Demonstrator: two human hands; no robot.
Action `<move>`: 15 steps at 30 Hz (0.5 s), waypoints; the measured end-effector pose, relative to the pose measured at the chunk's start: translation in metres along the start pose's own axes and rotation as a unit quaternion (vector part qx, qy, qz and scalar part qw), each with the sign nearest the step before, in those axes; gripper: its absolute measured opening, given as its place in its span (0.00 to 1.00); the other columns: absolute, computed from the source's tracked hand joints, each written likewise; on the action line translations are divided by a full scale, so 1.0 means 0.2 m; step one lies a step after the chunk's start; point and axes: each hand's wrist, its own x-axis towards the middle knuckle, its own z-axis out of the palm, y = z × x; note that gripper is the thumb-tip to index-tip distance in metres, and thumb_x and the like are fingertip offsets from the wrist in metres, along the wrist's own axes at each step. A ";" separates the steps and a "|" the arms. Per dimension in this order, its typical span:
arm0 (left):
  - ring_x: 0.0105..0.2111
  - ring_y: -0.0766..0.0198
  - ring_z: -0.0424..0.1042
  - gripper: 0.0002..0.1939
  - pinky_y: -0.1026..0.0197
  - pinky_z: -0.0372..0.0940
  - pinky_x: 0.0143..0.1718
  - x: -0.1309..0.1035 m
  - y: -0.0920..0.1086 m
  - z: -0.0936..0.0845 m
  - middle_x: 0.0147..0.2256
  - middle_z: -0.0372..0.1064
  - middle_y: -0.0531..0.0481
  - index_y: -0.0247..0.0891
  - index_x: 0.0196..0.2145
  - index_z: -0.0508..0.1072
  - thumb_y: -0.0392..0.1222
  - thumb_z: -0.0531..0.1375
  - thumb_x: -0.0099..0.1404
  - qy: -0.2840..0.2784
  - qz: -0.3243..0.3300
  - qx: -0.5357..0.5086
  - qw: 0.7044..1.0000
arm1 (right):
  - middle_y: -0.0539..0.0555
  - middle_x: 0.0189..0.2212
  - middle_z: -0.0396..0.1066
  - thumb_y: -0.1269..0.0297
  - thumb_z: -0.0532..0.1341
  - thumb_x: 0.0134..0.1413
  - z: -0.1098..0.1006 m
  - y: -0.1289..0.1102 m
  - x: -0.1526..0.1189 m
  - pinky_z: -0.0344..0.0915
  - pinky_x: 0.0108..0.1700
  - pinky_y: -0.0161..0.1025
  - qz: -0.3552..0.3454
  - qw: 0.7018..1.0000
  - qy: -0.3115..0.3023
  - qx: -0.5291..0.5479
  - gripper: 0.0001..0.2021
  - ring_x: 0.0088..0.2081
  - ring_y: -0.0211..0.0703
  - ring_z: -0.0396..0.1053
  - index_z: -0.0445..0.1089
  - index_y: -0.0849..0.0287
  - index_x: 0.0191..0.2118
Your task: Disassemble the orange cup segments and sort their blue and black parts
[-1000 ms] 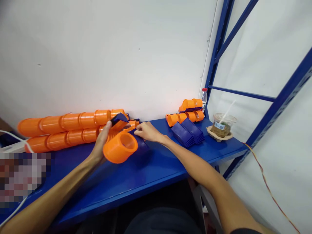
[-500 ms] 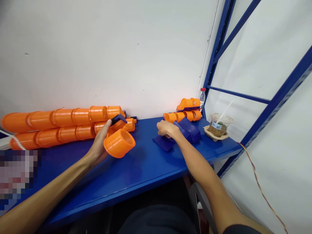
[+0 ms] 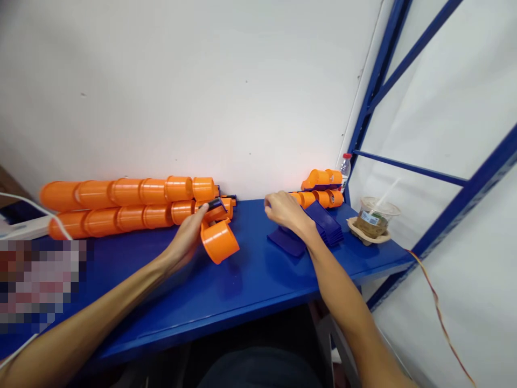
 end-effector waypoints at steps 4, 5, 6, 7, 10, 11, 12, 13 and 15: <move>0.28 0.60 0.76 0.35 0.63 0.69 0.24 -0.01 0.00 0.01 0.38 0.79 0.41 0.34 0.49 0.78 0.69 0.64 0.61 0.007 -0.032 0.040 0.999 | 0.58 0.65 0.68 0.70 0.66 0.55 0.04 -0.17 -0.12 0.68 0.58 0.47 -0.275 0.955 0.002 0.108 0.36 0.62 0.52 0.68 0.62 0.50 0.69; 0.28 0.60 0.76 0.35 0.63 0.68 0.23 -0.02 0.00 0.01 0.38 0.79 0.42 0.34 0.49 0.78 0.69 0.64 0.61 -0.002 -0.032 0.039 0.999 | 0.59 0.68 0.63 0.68 0.68 0.53 0.07 -0.22 -0.15 0.66 0.61 0.50 -0.309 0.947 -0.005 0.082 0.40 0.65 0.54 0.64 0.58 0.50 0.71; 0.28 0.60 0.76 0.34 0.64 0.68 0.23 -0.02 0.01 0.01 0.37 0.78 0.43 0.35 0.49 0.78 0.70 0.64 0.61 -0.012 -0.030 0.038 0.999 | 0.61 0.69 0.61 0.69 0.68 0.52 0.10 -0.26 -0.18 0.65 0.62 0.52 -0.318 0.947 0.003 0.042 0.40 0.66 0.57 0.62 0.58 0.51 0.71; 0.29 0.60 0.76 0.34 0.64 0.69 0.23 -0.02 0.01 0.01 0.35 0.78 0.44 0.35 0.48 0.77 0.70 0.64 0.61 -0.020 -0.027 0.036 0.999 | 0.63 0.67 0.63 0.70 0.68 0.52 0.13 -0.30 -0.20 0.64 0.63 0.54 -0.315 0.949 0.014 -0.002 0.39 0.65 0.58 0.61 0.59 0.54 0.70; 0.26 0.60 0.75 0.35 0.61 0.71 0.23 -0.02 0.01 0.00 0.29 0.74 0.47 0.36 0.42 0.74 0.74 0.59 0.63 -0.037 -0.044 0.011 0.998 | 0.66 0.58 0.69 0.70 0.67 0.53 0.16 -0.32 -0.19 0.64 0.61 0.56 -0.282 0.954 0.049 -0.093 0.32 0.59 0.61 0.65 0.64 0.62 0.64; 0.25 0.60 0.75 0.35 0.59 0.72 0.24 -0.02 0.01 0.00 0.28 0.74 0.48 0.36 0.41 0.72 0.75 0.57 0.63 -0.052 -0.058 0.005 0.997 | 0.67 0.57 0.70 0.69 0.67 0.53 0.14 -0.30 -0.16 0.64 0.60 0.56 -0.265 0.956 0.061 -0.108 0.31 0.58 0.61 0.65 0.64 0.64 0.63; 0.24 0.60 0.75 0.34 0.58 0.73 0.24 -0.01 0.00 0.00 0.27 0.73 0.48 0.37 0.40 0.70 0.75 0.57 0.63 -0.076 -0.074 0.010 0.994 | 0.67 0.56 0.70 0.68 0.67 0.53 0.12 -0.27 -0.11 0.65 0.60 0.55 -0.240 0.961 0.074 -0.119 0.30 0.57 0.61 0.66 0.65 0.65 0.62; 0.23 0.60 0.75 0.32 0.57 0.74 0.24 -0.01 -0.01 0.00 0.27 0.73 0.48 0.38 0.39 0.69 0.74 0.59 0.63 -0.106 -0.089 0.031 0.990 | 0.67 0.56 0.70 0.68 0.67 0.54 0.09 -0.23 -0.06 0.65 0.59 0.54 -0.209 0.965 0.087 -0.129 0.29 0.57 0.61 0.66 0.65 0.66 0.61; 0.22 0.60 0.75 0.30 0.59 0.72 0.22 0.00 -0.03 0.00 0.26 0.73 0.49 0.38 0.35 0.67 0.71 0.63 0.60 -0.177 -0.104 0.118 0.972 | 0.68 0.55 0.70 0.68 0.66 0.55 0.05 -0.15 0.07 0.66 0.57 0.52 -0.155 0.973 0.086 -0.146 0.25 0.56 0.61 0.67 0.66 0.66 0.59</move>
